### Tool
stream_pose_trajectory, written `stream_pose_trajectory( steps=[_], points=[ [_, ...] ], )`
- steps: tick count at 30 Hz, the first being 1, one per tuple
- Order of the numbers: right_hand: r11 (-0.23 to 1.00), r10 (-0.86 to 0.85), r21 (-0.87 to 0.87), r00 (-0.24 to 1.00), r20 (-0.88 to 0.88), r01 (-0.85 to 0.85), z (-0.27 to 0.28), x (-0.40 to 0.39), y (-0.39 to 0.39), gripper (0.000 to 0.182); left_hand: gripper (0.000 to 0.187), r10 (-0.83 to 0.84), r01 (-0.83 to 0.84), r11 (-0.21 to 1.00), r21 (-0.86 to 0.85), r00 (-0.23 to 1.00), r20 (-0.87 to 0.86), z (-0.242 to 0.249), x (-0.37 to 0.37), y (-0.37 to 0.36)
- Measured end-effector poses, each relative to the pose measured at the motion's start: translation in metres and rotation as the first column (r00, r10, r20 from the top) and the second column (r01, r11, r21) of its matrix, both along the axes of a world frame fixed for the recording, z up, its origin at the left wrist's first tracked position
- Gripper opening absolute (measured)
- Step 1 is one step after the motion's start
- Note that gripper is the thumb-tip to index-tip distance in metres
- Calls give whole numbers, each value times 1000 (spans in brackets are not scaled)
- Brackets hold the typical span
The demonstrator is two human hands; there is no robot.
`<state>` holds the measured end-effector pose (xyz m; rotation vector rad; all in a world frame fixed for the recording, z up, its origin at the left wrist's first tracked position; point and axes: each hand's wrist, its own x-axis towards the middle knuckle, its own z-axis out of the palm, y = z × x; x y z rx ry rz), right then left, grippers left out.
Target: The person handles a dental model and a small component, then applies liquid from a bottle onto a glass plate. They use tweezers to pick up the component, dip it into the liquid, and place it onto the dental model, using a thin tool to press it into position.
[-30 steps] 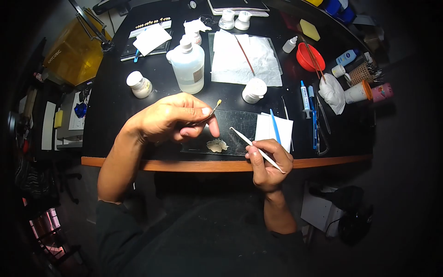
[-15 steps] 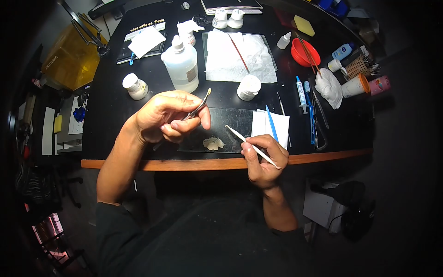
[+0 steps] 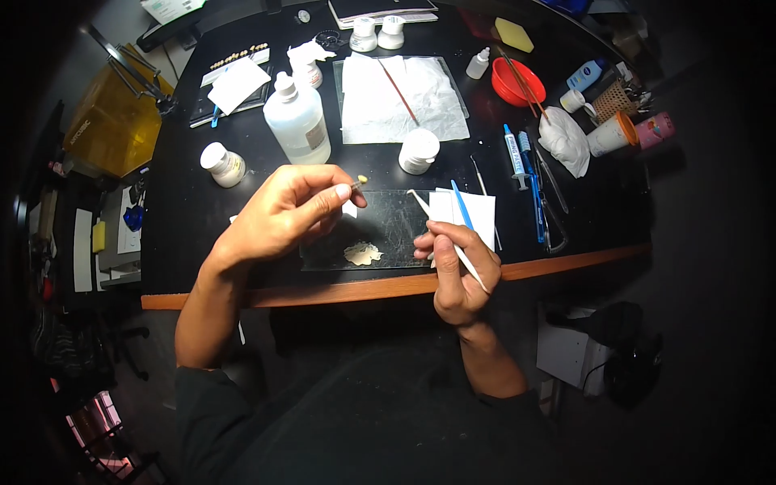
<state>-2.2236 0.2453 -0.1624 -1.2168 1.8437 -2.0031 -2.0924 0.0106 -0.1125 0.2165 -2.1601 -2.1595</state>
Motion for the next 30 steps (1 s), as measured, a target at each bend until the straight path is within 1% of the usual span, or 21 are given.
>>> stream_pose_trajectory(
  steps=[1,2,3,6,7,11,14,17,18,21,24,26,30],
  points=[
    [1000,-4,-7,1000,-1,4,3,0,-3,17,28,29,-29,999,-40,1000,5,1,0,3],
    [1000,-8,-13,1000,-1,8,6,1,-6,17,28,48,-48,997,-67,999,2,2,0,6],
    [1000,3,-2,999,-37,-4,11,0,-9,15,28,67,-66,993,-95,998,0,3,0,8],
    [1000,15,-7,972,-236,-18,23,-5,-24,13,27,86,-85,984,-155,996,-1,6,0,10],
    [999,20,-19,962,-273,-26,25,-7,-29,14,27,92,-93,978,-186,996,-15,6,0,10],
    [998,28,-37,948,-318,-42,35,-6,-44,19,26,105,-114,961,-254,993,-49,4,1,10],
    [999,46,6,931,-361,-47,42,-6,-51,21,21,143,-166,952,-255,984,-105,4,0,12],
    [999,49,10,899,-436,-50,43,-8,-55,20,24,101,-117,949,-293,992,-69,7,2,10],
    [999,45,7,887,-459,-47,43,-9,-56,19,24,103,-125,941,-316,991,-86,6,2,10],
    [999,26,39,886,-464,-9,45,-8,-56,15,22,103,-155,913,-377,982,-156,3,2,11],
    [998,13,65,937,-349,10,39,-6,-56,8,21,92,-196,878,-436,964,-248,0,1,13],
    [998,3,66,947,-323,19,38,-5,-57,6,20,85,-224,837,-498,954,-286,-1,0,14],
    [997,2,81,969,-247,19,33,-3,-56,4,18,118,-252,813,-525,954,-276,-4,0,14]
  ],
)
